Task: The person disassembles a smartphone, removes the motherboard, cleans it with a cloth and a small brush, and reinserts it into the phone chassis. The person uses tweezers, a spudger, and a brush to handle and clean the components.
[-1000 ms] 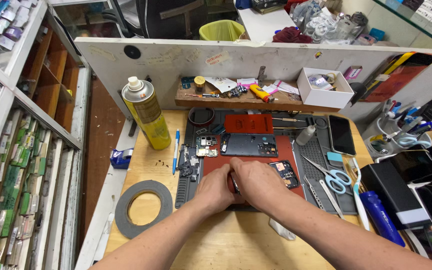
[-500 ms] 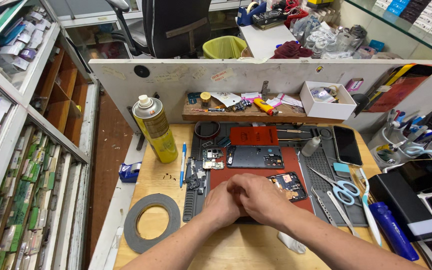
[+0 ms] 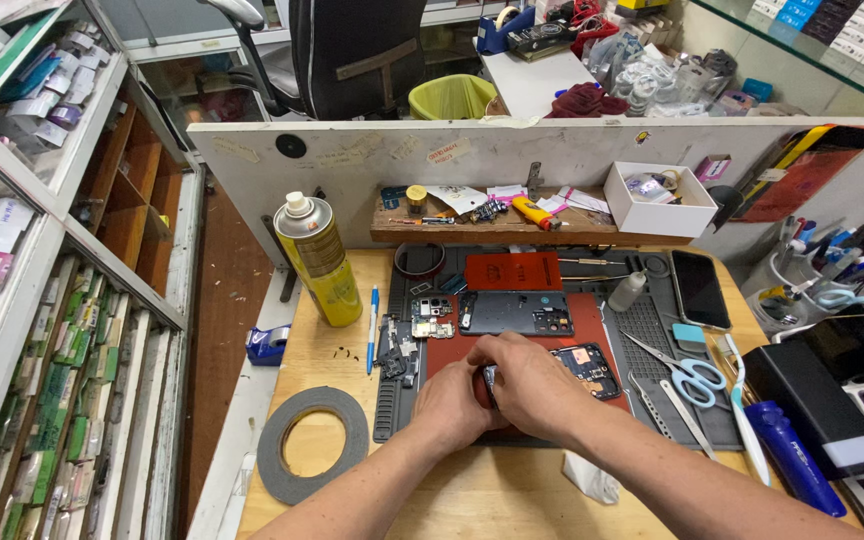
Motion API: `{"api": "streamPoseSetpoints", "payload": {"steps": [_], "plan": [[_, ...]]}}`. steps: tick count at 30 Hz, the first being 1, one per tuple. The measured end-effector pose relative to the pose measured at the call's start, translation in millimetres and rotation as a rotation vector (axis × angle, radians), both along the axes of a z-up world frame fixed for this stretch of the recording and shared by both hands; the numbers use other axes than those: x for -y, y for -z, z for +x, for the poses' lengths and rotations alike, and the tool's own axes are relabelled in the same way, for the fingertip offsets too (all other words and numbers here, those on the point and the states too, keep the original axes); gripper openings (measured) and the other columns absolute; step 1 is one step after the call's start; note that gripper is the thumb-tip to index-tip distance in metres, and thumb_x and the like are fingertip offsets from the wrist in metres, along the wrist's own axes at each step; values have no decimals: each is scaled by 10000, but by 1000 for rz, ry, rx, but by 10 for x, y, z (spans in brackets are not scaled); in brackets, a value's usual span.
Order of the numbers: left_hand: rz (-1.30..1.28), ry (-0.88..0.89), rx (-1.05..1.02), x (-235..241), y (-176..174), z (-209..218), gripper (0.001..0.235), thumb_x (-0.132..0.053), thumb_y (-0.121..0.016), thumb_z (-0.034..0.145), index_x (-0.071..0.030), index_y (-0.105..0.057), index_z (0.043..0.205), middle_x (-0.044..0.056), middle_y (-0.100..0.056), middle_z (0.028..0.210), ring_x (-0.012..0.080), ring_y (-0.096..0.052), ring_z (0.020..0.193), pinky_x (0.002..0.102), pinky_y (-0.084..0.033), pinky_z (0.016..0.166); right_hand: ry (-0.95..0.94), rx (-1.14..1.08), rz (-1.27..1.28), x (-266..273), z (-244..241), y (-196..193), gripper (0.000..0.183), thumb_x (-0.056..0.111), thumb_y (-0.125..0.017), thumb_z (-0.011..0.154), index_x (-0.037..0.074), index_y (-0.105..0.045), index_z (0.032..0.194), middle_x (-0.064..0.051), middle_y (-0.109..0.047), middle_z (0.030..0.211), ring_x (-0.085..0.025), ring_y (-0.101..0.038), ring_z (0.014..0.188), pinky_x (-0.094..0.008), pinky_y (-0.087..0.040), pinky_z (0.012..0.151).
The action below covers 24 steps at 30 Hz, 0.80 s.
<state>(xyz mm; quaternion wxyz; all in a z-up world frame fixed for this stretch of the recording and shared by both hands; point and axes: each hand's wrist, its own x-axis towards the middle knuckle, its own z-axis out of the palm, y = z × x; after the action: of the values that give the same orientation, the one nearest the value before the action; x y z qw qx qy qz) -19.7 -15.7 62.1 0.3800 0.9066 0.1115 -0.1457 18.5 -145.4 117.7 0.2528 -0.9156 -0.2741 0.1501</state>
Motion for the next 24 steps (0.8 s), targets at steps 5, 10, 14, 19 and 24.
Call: {"api": "streamPoseSetpoints", "payload": {"steps": [5, 10, 14, 19, 24], "plan": [[-83, -81, 81, -45, 71, -25, 644, -347, -891, 704, -185, -592, 1251, 49, -706, 1021, 233, -683, 992, 397, -534, 882, -24, 63, -22, 33, 10, 22, 288, 135, -654, 868, 111, -703, 1150, -150, -673, 1143, -371, -663, 1057, -457, -515, 928], [-124, -173, 65, -46, 253, -27, 400, -252, -845, 767, -147, -655, 1103, 20, -683, 887, 180, -687, 865, 351, -552, 810, -54, 86, 37, 117, 171, 217, 319, 24, -644, 814, 65, -707, 1124, -186, -717, 1125, -358, -682, 1069, -435, -531, 919], [-144, -226, 52, -33, 361, 1, 327, -217, -855, 756, -157, -684, 1028, -16, -673, 869, 148, -675, 844, 330, -549, 795, 51, -67, 134, 195, 289, 343, 308, 11, -640, 848, 56, -695, 1148, -121, -770, 1036, -246, -750, 976, -351, -588, 854], [-185, -234, 81, -47, 445, -4, 284, -218, -856, 760, -140, -700, 984, -8, -686, 848, 144, -680, 812, 328, -555, 758, 188, -211, 292, 322, 368, 364, 317, -3, -684, 836, 38, -709, 1150, -69, -768, 981, -160, -722, 896, -310, -589, 801], [-220, -233, 135, -44, 478, -19, 192, -243, -817, 825, -122, -726, 943, 4, -739, 822, 135, -691, 758, 321, -550, 725, 250, -304, 369, 313, 320, 345, 294, 36, -685, 870, 39, -698, 1164, -45, -753, 1017, -131, -713, 905, -294, -588, 789]]}}
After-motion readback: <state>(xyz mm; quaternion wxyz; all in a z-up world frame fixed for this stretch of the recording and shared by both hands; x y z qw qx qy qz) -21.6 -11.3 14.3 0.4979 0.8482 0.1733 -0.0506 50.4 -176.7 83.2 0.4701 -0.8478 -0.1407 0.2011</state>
